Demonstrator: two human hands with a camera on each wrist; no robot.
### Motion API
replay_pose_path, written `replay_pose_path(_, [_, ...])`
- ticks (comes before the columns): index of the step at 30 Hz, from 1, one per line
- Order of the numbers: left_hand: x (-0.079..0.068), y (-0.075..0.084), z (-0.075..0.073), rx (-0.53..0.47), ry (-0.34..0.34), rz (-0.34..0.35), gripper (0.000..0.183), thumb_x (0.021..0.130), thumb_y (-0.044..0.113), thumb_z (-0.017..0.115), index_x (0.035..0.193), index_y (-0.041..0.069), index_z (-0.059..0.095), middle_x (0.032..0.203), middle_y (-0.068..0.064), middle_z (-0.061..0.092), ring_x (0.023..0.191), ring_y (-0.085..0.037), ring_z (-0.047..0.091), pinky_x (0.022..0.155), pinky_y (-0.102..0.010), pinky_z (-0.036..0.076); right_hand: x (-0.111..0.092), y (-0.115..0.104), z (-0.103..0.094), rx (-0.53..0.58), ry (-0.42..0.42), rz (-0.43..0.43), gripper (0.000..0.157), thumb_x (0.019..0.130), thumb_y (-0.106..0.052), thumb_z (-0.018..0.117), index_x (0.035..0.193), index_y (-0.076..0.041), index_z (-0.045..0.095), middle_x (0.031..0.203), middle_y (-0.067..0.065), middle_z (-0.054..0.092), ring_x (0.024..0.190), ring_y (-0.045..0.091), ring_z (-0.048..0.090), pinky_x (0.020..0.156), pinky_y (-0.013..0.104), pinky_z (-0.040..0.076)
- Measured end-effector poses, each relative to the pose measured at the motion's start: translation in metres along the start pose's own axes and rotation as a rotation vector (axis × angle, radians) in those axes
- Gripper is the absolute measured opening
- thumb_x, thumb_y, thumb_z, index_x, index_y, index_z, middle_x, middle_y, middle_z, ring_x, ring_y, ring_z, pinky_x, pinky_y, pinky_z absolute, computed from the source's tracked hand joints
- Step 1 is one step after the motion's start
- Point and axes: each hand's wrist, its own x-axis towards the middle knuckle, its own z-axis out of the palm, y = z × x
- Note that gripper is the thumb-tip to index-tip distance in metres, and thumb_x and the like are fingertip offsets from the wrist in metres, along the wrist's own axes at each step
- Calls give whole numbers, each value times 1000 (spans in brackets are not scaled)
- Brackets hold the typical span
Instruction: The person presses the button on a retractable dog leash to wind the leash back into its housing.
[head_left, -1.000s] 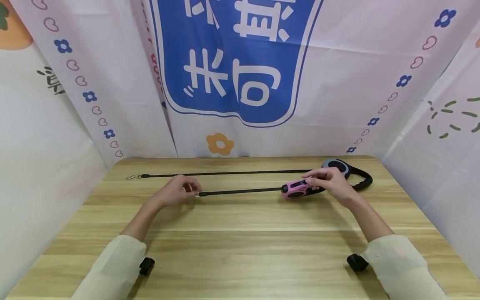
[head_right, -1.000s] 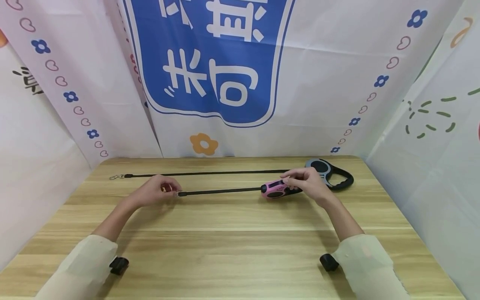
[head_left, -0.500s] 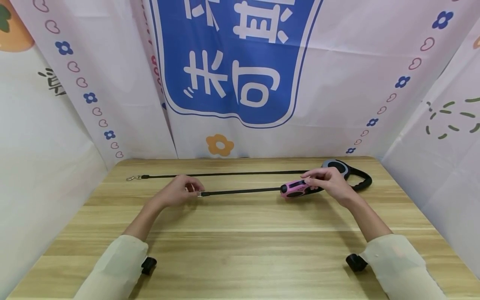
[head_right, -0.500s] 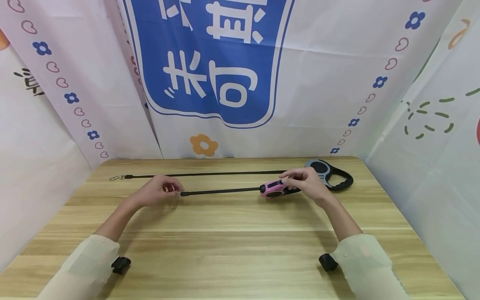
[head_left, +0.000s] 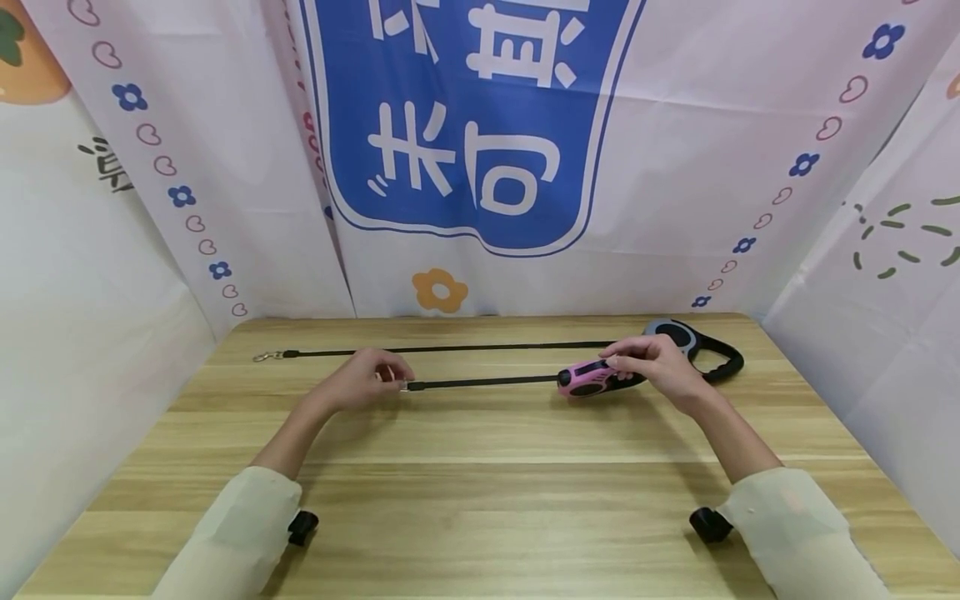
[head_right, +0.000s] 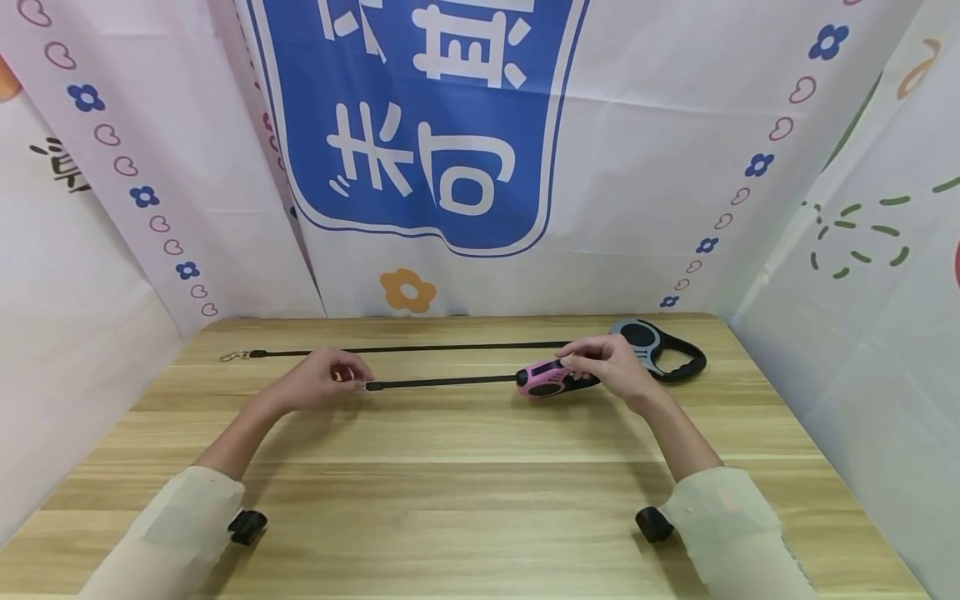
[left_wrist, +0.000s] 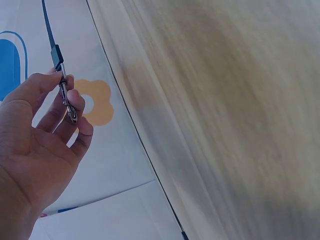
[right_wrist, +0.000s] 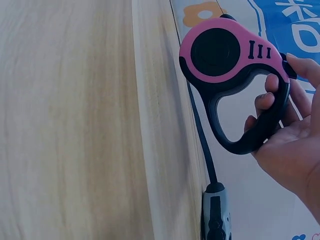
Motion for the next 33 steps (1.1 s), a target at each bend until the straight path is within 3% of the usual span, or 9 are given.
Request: replay_pose_path(33, [7,7,5,-8,-28,12,11,96,-3,68,103,-1,76,93,-7,72,80,-19,62,66,-27,51,2,-3,6,30,-22,8,29,100,-6,65,118,17,66,102,-1,70,81,11,62,74,27,55])
